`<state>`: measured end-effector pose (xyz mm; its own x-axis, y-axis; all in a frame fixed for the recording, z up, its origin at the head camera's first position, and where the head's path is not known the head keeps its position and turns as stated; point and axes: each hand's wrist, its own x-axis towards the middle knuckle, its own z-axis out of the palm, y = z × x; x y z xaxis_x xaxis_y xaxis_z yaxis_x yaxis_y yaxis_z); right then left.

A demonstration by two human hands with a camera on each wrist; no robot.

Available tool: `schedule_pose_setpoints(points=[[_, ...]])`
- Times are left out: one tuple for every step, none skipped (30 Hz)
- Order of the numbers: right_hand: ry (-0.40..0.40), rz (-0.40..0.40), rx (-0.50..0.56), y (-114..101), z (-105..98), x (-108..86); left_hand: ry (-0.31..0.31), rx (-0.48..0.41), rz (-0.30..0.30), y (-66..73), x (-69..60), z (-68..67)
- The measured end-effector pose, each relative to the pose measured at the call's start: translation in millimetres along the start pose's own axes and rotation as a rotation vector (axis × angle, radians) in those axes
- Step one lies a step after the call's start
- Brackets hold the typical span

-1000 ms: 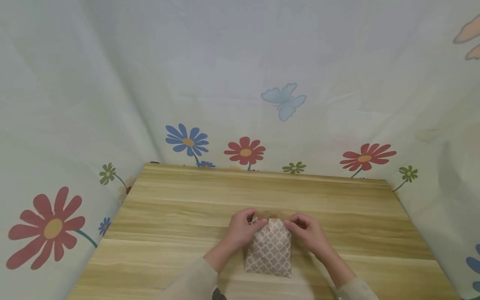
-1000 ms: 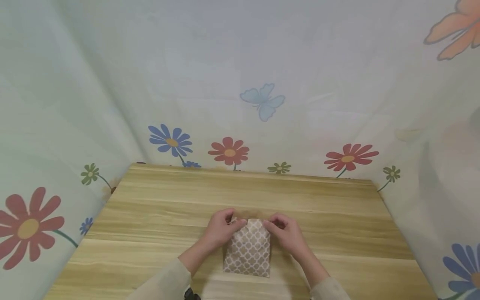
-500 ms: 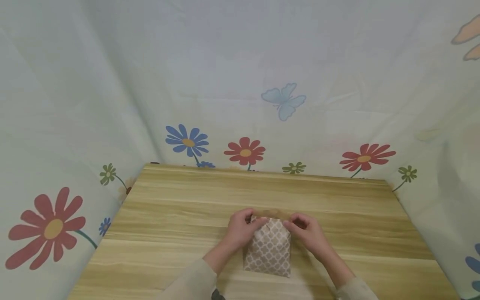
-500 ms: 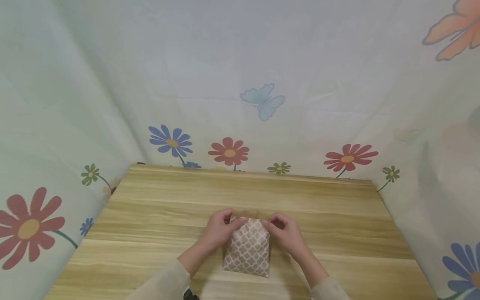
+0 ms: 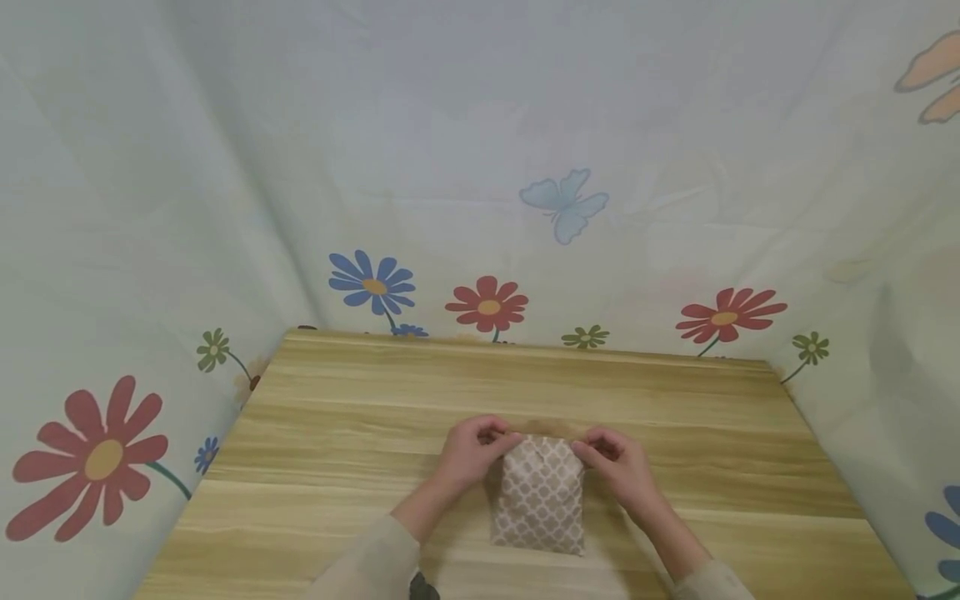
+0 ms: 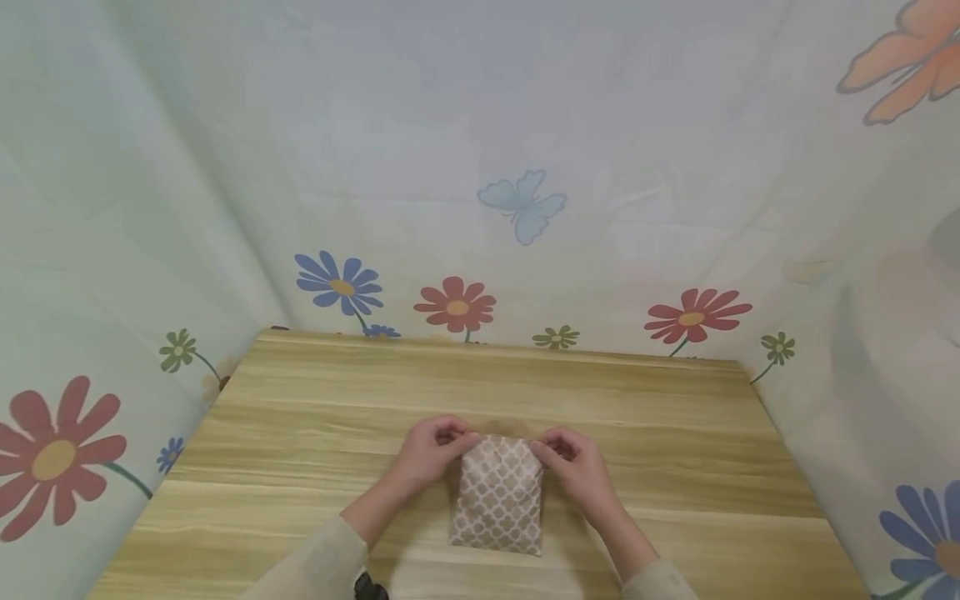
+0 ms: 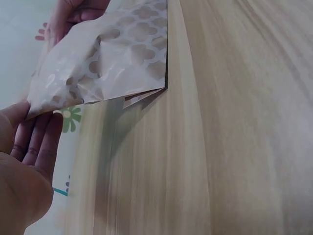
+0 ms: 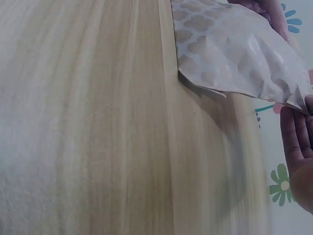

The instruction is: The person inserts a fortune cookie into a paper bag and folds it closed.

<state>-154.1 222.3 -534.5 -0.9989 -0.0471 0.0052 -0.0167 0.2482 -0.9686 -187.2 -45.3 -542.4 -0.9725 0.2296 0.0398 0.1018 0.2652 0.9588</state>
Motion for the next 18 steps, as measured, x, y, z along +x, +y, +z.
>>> schedule_pose_setpoints(points=[[0.006, 0.003, -0.002, 0, 1, 0.2, -0.002, -0.003, 0.002, -0.3, 0.4, -1.5], [0.012, 0.006, -0.011, 1, 1, 0.3, -0.004, -0.004, -0.001, -1.0, 0.9, -2.7], [0.019, 0.008, -0.016, 1, 2, 0.8, -0.004, -0.005, 0.001, -1.8, 1.5, -3.9], [0.023, 0.012, -0.018, 2, 3, 1.1, -0.006, -0.010, 0.002, -2.8, 2.1, -4.9], [0.027, 0.015, -0.019, 3, 3, 1.4, -0.009, -0.016, 0.003, -4.1, 2.5, -5.8], [0.029, 0.016, -0.019, 3, 4, 2.0, -0.010, -0.022, 0.005, -5.7, 3.1, -6.5], [0.028, 0.016, -0.016, 4, 5, 2.5, -0.011, -0.030, 0.010, -7.5, 3.5, -7.1], [0.023, 0.017, -0.013, 5, 5, 2.9, -0.012, -0.036, 0.015, -8.8, 3.9, -7.6], [0.018, 0.016, -0.008, 6, 5, 3.4, -0.012, -0.041, 0.021, -9.9, 4.2, -8.0], [0.013, 0.014, -0.007, 7, 5, 3.9, -0.014, -0.046, 0.026, -11.0, 4.5, -8.5], [0.008, 0.012, -0.006, 7, 6, 4.2, -0.015, -0.053, 0.031, -11.7, 4.7, -8.9], [0.005, 0.012, -0.006, 8, 6, 4.5, -0.016, -0.056, 0.038, -12.2, 5.0, -9.2], [0.003, 0.008, -0.006, 9, 6, 4.8, -0.017, -0.061, 0.039, -12.3, 5.2, -9.6], [0.003, 0.008, -0.007, 9, 6, 5.1, -0.020, -0.065, 0.039, -12.2, 5.5, -9.9], [0.007, -0.001, -0.008, 9, 7, 5.2, -0.024, -0.070, 0.038, -12.3, 5.9, -10.3], [0.012, -0.002, -0.004, 10, 7, 5.4, -0.028, -0.077, 0.036, -12.6, 6.1, -10.7], [0.016, -0.002, 0.004, 10, 7, 5.5, -0.032, -0.084, 0.035, -12.9, 6.3, -11.0], [0.020, 0.000, 0.013, 11, 8, 5.7, -0.037, -0.090, 0.034, -13.1, 6.6, -11.4]])
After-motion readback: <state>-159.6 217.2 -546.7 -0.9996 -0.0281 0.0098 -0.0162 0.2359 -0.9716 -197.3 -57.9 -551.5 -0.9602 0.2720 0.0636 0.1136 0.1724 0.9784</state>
